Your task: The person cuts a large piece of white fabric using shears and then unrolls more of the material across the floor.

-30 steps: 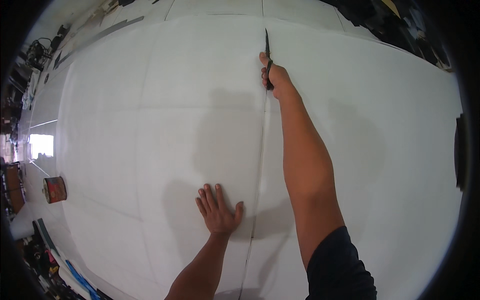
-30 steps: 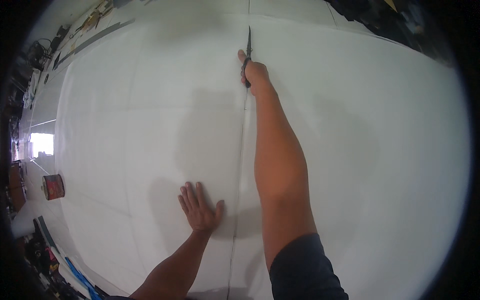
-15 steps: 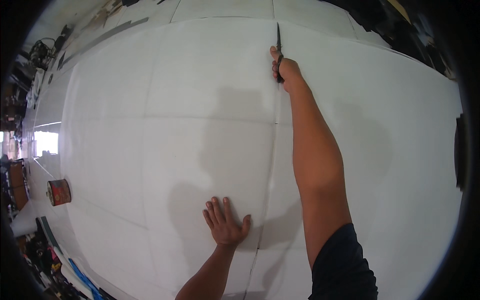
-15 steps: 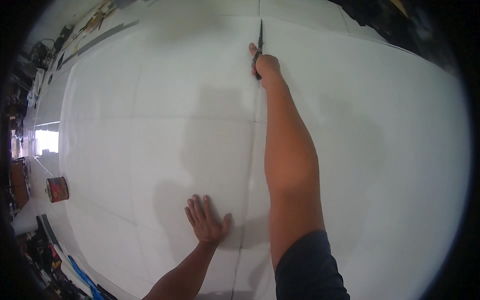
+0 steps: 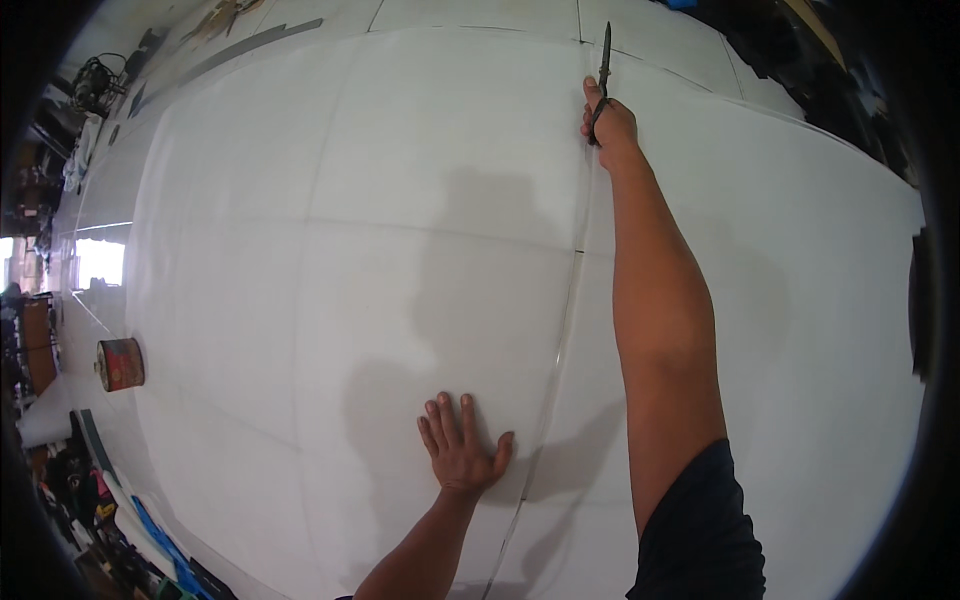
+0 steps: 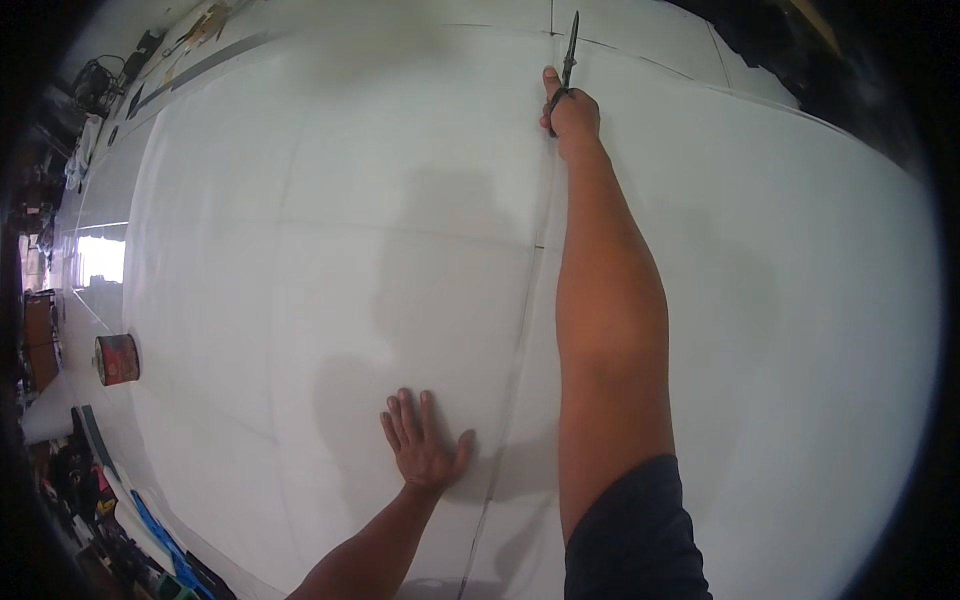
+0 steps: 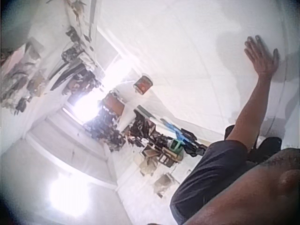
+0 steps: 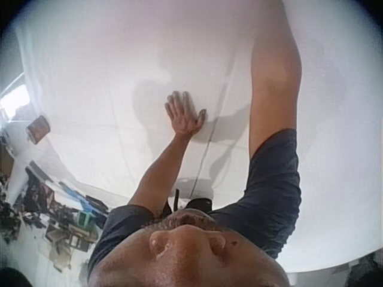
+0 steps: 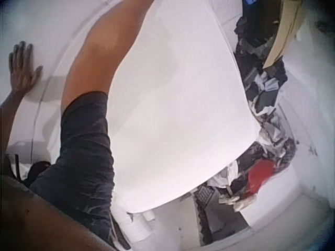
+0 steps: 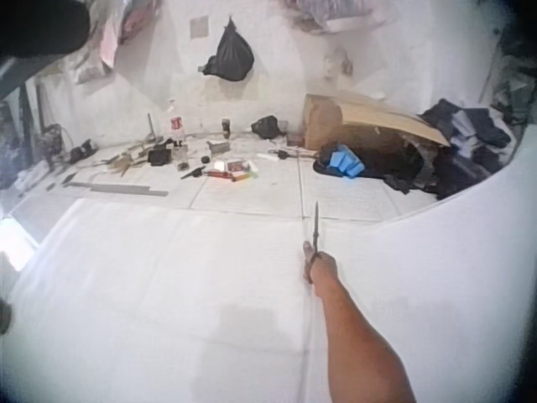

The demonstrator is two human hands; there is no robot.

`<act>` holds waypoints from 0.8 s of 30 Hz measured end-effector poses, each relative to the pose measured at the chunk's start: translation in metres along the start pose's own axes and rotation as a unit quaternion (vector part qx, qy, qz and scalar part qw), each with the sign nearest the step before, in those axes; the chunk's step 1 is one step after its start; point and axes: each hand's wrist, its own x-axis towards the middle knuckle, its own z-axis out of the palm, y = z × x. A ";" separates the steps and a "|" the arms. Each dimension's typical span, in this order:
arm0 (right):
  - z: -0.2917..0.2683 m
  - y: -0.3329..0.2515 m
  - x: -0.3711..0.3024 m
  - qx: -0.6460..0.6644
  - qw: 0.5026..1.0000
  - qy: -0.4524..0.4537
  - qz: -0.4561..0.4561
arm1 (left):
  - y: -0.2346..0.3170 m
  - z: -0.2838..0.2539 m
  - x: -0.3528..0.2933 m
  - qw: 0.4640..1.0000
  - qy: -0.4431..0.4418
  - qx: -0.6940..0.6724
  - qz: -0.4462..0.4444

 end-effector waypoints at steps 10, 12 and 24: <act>-0.086 0.066 -0.286 0.058 0.983 0.125 -0.119 | -0.006 0.002 -0.002 0.999 0.046 0.006 0.015; -0.143 0.125 -0.424 -0.143 0.969 0.169 -0.106 | -0.003 0.000 -0.002 0.999 0.039 0.002 0.011; -0.198 0.253 -0.738 -0.528 0.806 0.266 0.024 | 0.000 0.009 -0.001 0.994 0.094 0.013 0.055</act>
